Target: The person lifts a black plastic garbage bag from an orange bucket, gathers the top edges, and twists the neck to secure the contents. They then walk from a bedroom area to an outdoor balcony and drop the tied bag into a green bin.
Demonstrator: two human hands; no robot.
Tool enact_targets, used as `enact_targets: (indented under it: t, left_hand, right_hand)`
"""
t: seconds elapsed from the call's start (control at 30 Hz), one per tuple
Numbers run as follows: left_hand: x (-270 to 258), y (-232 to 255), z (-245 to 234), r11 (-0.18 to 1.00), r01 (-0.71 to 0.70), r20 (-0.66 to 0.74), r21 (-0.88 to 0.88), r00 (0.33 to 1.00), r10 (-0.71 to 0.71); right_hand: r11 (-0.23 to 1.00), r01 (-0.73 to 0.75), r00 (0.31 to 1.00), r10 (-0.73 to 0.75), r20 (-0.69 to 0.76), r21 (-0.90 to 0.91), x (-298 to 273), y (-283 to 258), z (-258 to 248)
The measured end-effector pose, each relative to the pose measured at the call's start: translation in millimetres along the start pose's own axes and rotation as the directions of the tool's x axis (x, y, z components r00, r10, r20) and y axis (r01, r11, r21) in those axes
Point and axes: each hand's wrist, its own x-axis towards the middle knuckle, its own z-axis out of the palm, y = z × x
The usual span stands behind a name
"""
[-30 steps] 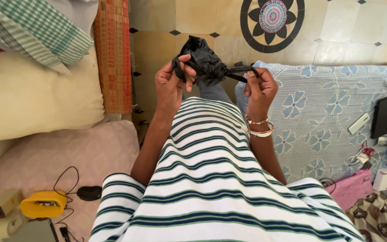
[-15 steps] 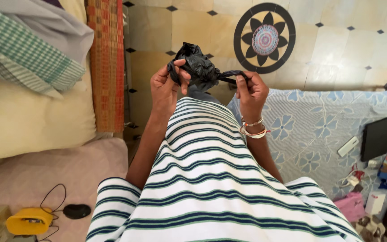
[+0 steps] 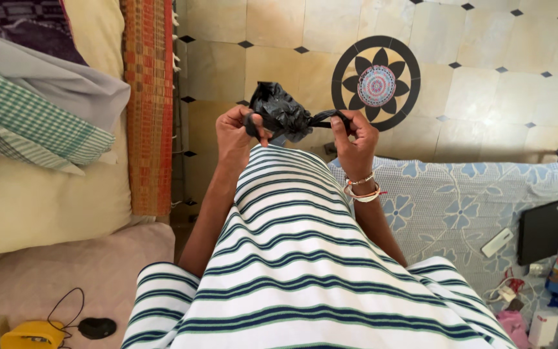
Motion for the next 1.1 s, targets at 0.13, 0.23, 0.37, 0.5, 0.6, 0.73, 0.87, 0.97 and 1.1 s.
enact_targets:
  t: [0.13,0.23,0.37,0.5,0.6,0.73,0.87,0.97,1.1]
  left_hand:
    - [12.1,-1.4,14.1,1.000,0.026,-0.002,0.011,1.000,-0.026]
    - [19.3,-1.2,22.1,0.999,0.036,0.037,0.009,0.999,-0.036]
    - [29.2,-2.1,37.5,1.000,0.017,0.071,-0.003,0.997,-0.016]
    - [36.5,0.1,49.5,0.997,-0.010,0.129,-0.079,0.991,0.020]
    - [43.6,2.8,51.6,0.991,-0.027,0.133,-0.130,0.990,0.044]
    - [46.1,2.6,52.3,0.990,-0.075,0.082,-0.117,0.993,0.085]
    - [54.8,7.4,57.1,0.943,-0.156,0.063,0.294,0.988,0.144]
    - [49.4,22.9,67.4,0.695,-0.185,0.113,0.695,0.982,0.148]
    - [47.4,29.3,77.2,0.504,-0.178,0.163,0.845,0.984,0.074]
  right_hand:
    - [0.995,-0.072,0.997,0.069,0.039,0.070,18.1,5.9,-8.3]
    - [0.990,-0.086,0.994,0.079,0.071,0.110,32.0,10.4,-13.4]
    - [0.982,0.050,0.989,-0.074,0.129,0.181,51.4,8.5,-21.2]
    - [0.981,0.065,0.977,-0.100,0.187,0.184,66.0,5.1,-25.1]
    - [0.976,-0.042,0.978,-0.004,0.210,0.213,68.1,7.2,-28.4]
    - [0.955,-0.156,0.961,0.088,0.260,0.252,69.5,15.1,-31.9]
    - [0.924,-0.242,0.938,0.144,0.317,0.296,64.2,16.1,-30.9]
    - [0.882,-0.289,0.927,0.161,0.338,0.373,60.8,7.6,-22.9]
    - [0.853,-0.311,0.920,0.160,0.357,0.418,52.3,-11.2,-12.0]
